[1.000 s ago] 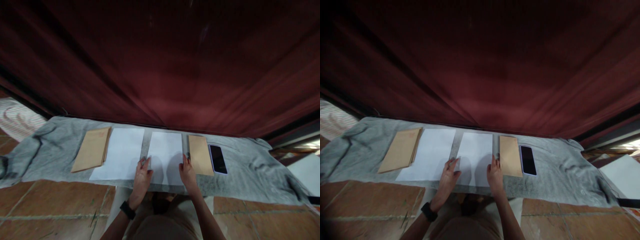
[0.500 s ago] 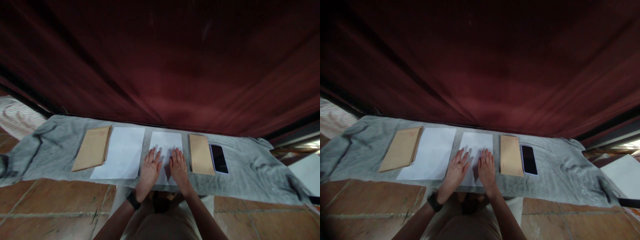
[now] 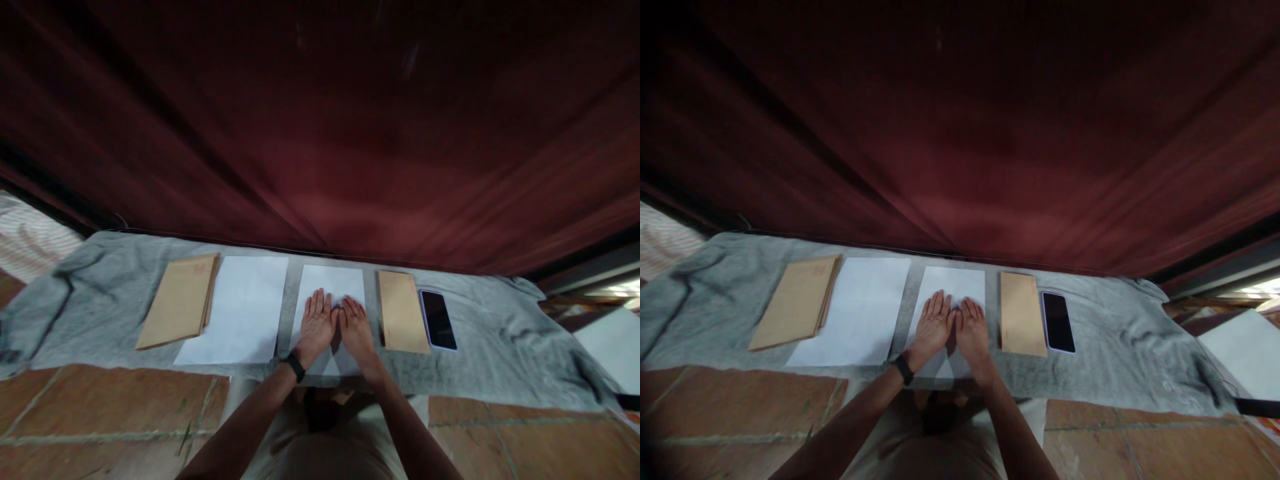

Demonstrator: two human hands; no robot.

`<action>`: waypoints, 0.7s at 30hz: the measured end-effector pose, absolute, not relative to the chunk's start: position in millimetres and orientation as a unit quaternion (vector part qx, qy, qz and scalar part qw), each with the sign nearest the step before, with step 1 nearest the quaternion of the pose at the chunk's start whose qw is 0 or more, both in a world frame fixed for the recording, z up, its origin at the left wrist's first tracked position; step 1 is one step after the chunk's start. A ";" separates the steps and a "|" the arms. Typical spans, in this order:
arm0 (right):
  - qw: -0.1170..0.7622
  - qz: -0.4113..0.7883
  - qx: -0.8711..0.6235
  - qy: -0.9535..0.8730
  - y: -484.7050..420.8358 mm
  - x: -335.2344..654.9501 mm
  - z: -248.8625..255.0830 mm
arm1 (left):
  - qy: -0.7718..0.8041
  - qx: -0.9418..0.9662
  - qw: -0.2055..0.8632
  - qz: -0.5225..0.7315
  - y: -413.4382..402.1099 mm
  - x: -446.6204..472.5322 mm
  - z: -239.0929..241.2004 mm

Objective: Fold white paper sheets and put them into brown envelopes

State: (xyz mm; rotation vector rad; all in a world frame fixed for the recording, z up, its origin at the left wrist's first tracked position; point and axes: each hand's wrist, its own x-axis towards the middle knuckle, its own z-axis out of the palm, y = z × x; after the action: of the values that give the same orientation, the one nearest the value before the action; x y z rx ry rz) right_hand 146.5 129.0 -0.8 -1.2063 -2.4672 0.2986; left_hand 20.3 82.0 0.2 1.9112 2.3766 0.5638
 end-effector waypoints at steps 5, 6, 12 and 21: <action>0.187 0.104 -0.471 -0.856 171.0 115.7 7.8 | 0.745 0.643 0.044 0.174 129.6 4.5 11.2; 0.183 0.096 -0.475 -0.855 174.5 112.6 6.8 | 0.746 0.641 0.039 0.175 134.6 1.4 10.8; 0.192 0.064 -0.469 -0.860 174.3 113.6 -7.1 | 0.755 0.631 0.008 0.176 135.2 -11.5 -1.0; 0.184 0.057 -0.466 -0.864 177.8 114.6 -13.8 | 0.789 0.594 0.012 0.160 104.5 -27.6 1.0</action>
State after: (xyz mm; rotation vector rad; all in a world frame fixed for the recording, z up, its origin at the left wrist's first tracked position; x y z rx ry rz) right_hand 114.6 177.8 -13.8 -1.3139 -2.4359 0.1601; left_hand -27.6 104.5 1.0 1.8509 2.4592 0.4974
